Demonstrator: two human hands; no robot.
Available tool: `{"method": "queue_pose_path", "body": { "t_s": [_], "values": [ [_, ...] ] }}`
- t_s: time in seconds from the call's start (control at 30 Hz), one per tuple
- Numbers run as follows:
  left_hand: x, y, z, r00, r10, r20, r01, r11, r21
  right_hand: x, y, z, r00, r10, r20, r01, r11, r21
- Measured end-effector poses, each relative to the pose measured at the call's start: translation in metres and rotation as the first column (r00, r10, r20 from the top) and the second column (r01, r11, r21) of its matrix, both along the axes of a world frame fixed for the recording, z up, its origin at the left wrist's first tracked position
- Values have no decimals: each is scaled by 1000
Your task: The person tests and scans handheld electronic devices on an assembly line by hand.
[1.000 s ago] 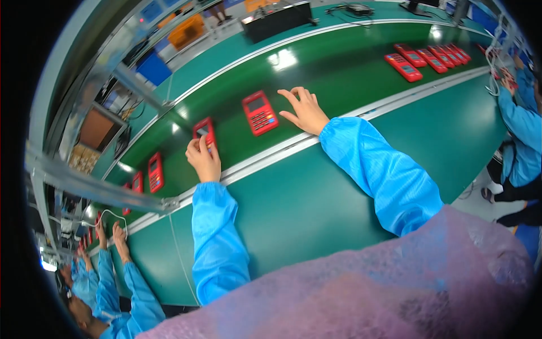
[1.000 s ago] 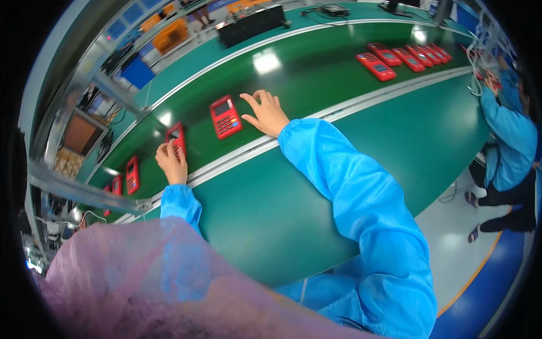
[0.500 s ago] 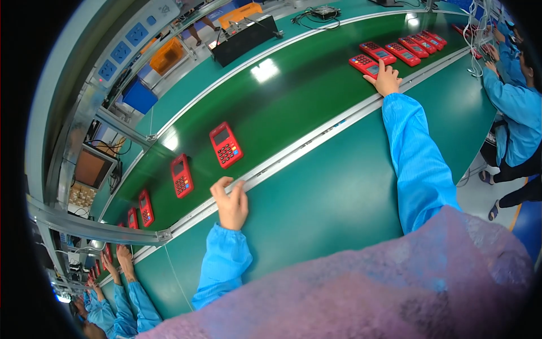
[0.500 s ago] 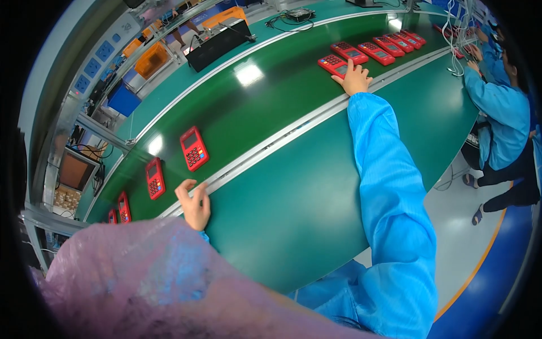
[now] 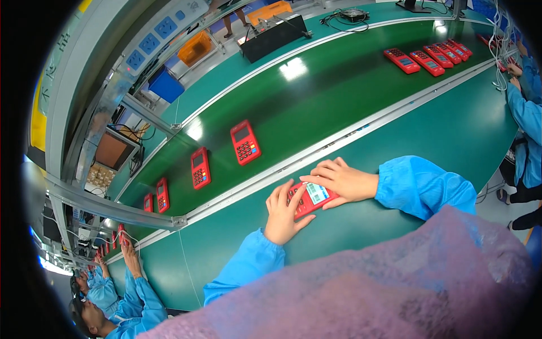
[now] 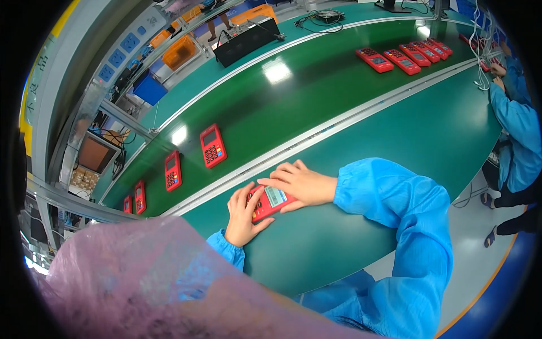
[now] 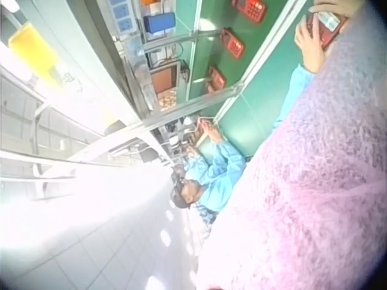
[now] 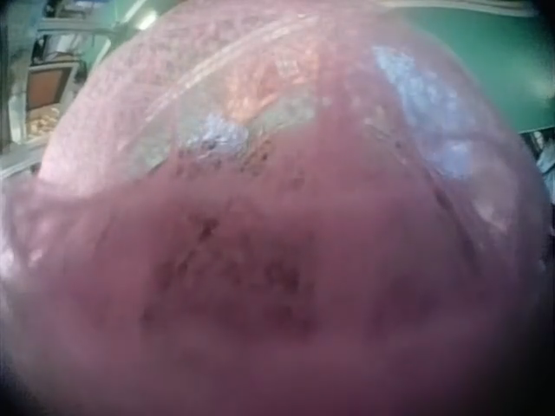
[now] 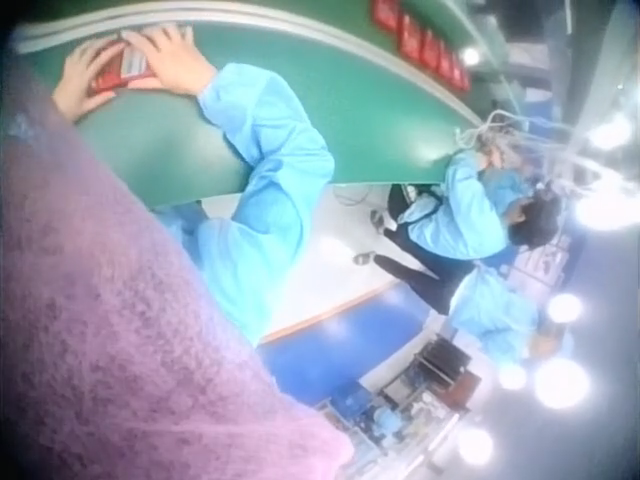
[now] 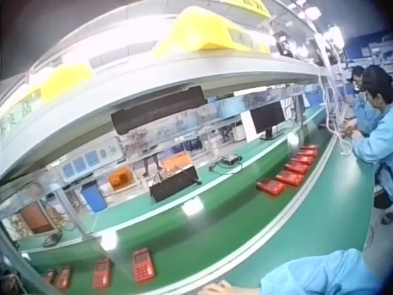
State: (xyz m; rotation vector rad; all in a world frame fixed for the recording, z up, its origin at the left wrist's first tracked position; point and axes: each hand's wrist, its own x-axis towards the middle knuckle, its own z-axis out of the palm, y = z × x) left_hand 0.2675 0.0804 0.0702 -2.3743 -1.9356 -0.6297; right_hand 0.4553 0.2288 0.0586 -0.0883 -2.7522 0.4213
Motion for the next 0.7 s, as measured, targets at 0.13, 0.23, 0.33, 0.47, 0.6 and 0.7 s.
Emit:
{"method": "queue_pose_path", "body": {
  "t_s": [0.13,0.23,0.33,0.47,0.6,0.7],
  "values": [
    [-1,0,-4,996,-10,90,18,996,-87,9,90,20,888,-441,-131,413,889,-197],
    [2,3,-2,996,-21,90,28,997,-75,59,205,1,367,-814,-451,924,376,74],
    [2,7,-1,997,-21,70,26,997,-75,113,271,-28,-116,-962,-246,965,-168,203],
    [4,4,-1,998,-11,54,16,996,-92,131,306,-34,-231,-969,-88,967,-238,86],
    [4,1,-3,994,-73,81,77,996,-52,134,326,-39,-132,-987,-92,989,-137,52],
    [5,2,2,975,-131,177,149,985,-90,138,328,-40,-103,-988,-119,989,-114,93]
  ]
}}
